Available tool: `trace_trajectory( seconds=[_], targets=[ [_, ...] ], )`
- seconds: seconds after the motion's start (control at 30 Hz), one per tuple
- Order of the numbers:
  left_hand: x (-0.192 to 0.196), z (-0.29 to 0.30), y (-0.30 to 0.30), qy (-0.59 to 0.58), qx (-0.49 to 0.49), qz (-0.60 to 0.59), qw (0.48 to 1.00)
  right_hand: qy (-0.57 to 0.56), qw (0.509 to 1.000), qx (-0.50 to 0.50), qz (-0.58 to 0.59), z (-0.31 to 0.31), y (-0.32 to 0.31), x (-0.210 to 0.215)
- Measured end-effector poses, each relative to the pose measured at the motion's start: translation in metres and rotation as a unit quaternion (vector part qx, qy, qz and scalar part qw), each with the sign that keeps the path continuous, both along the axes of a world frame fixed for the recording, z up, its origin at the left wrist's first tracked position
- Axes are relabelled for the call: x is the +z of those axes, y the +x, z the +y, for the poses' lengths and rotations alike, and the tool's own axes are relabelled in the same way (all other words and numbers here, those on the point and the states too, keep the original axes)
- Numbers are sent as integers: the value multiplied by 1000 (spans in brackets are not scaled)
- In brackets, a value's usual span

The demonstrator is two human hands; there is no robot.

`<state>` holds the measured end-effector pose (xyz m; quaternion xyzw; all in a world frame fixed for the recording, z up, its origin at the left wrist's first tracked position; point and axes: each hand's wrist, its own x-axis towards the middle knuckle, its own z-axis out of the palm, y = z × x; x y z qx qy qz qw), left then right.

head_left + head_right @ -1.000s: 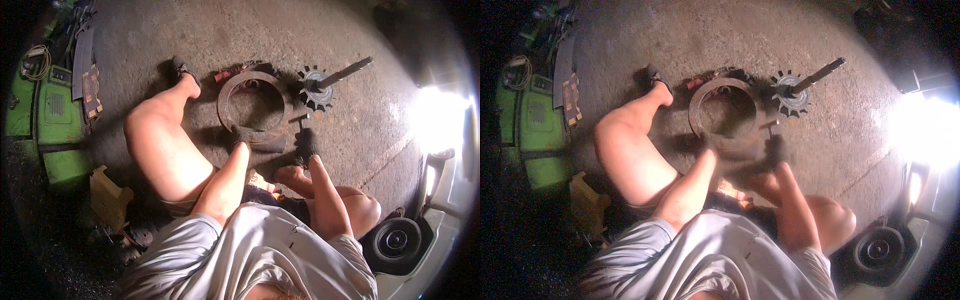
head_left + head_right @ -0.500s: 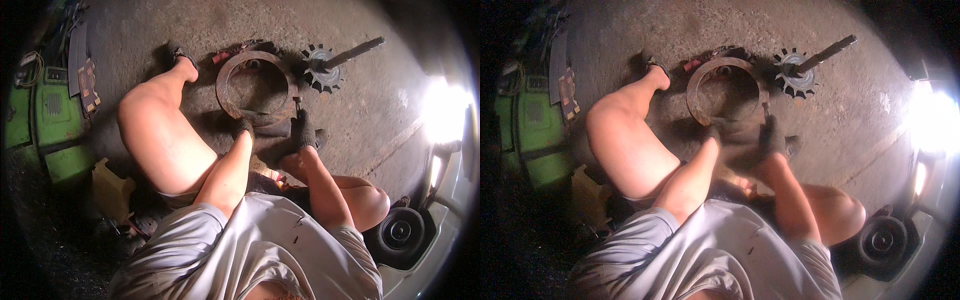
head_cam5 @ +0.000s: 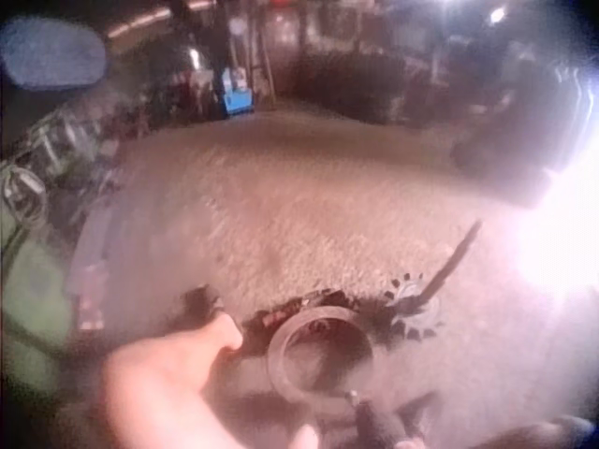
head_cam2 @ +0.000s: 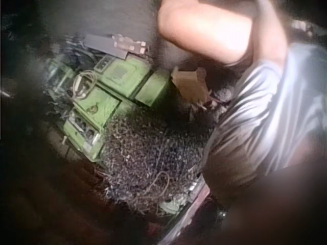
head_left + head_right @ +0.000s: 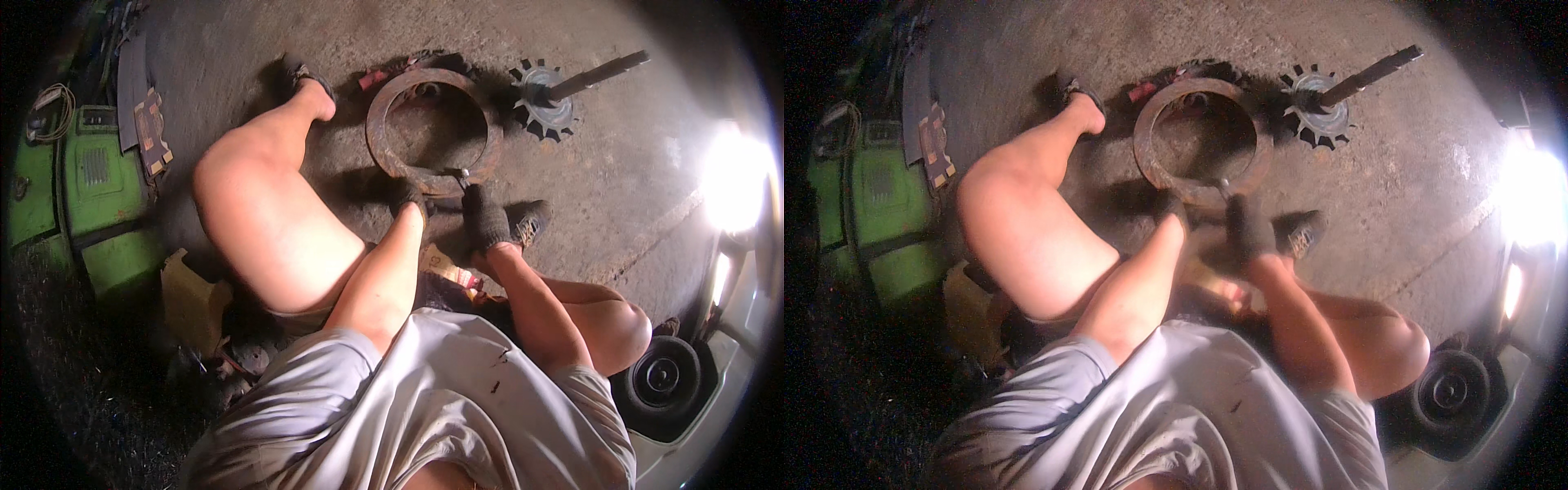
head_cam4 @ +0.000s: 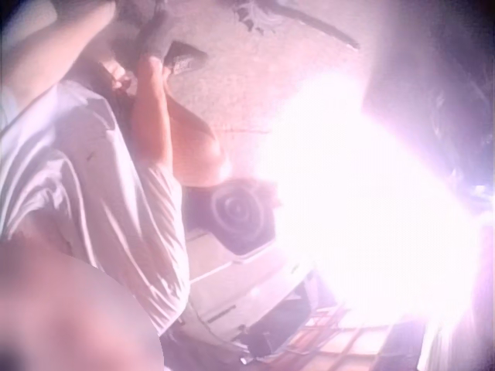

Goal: The person sits on the floor and uses a wire brush to scrub the inner and outer surfaces of a large metal ring. They repeatedly rotate the ring and continue brushing until the end of the clip.

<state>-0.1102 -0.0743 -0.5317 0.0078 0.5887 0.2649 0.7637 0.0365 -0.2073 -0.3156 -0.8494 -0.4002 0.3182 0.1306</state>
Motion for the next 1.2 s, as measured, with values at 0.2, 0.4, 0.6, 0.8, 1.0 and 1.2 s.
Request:
trace_trajectory(
  seconds=[0.2, 0.4, 0.6, 0.8, 1.0, 1.2],
  targets=[
    [5, 1, 5, 6, -21, 24, 999, 53, 998, 3, -42, 8, -4, -7],
    [15, -2, 9, 16, -47, 52, 997, 54, 997, 28, -53, 15, -3, -19],
    [37, -3, 7, 28, -71, 42, 996, -31, 995, 78, -58, 29, -4, -7],
    [46, 13, 14, 133, -51, 200, 969, 65, 996, -9, 63, 36, -1, -29],
    [24, 33, 6, 235, -109, 425, 867, 98, 928, -214, 289, 56, -25, -52],
    [14, 33, 11, 371, -239, 407, 800, 42, 997, 53, -24, 81, -43, -4]
  ],
)
